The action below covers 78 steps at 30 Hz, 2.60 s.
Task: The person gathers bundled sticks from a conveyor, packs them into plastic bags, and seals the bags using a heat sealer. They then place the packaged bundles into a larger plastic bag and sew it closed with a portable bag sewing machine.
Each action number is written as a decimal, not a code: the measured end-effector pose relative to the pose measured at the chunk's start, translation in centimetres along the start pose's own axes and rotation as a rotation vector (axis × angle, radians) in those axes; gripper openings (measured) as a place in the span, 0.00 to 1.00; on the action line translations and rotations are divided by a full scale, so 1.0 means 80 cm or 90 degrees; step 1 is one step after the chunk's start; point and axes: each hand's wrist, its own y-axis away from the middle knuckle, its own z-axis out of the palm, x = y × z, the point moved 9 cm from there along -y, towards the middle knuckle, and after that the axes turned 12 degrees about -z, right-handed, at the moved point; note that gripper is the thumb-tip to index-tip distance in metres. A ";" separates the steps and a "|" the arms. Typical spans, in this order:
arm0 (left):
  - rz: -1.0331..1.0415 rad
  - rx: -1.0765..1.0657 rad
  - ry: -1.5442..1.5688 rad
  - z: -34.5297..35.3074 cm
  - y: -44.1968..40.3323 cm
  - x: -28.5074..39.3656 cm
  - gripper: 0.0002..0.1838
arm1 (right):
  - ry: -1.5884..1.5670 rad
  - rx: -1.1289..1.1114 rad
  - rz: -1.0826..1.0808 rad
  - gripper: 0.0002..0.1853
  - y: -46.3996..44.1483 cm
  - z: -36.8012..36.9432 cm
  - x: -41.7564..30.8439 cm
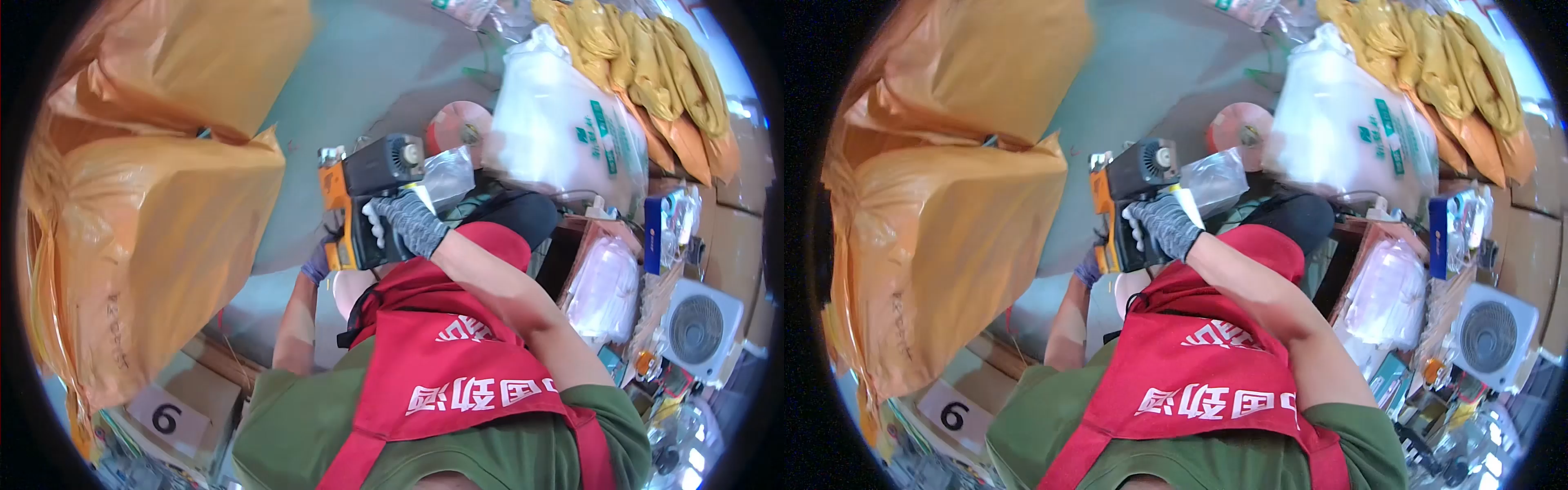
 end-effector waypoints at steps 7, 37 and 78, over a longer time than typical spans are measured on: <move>0.062 -0.057 0.041 0.099 0.011 0.003 0.13 | -0.228 0.026 0.045 0.06 -0.005 -0.002 -0.015; 0.893 -0.236 -1.181 0.903 -0.174 0.288 0.12 | 0.468 0.695 -0.586 0.29 0.302 -0.339 -0.020; 0.450 -0.699 -1.198 0.757 0.182 -0.356 0.59 | 0.479 1.539 0.121 0.11 0.740 -0.268 0.311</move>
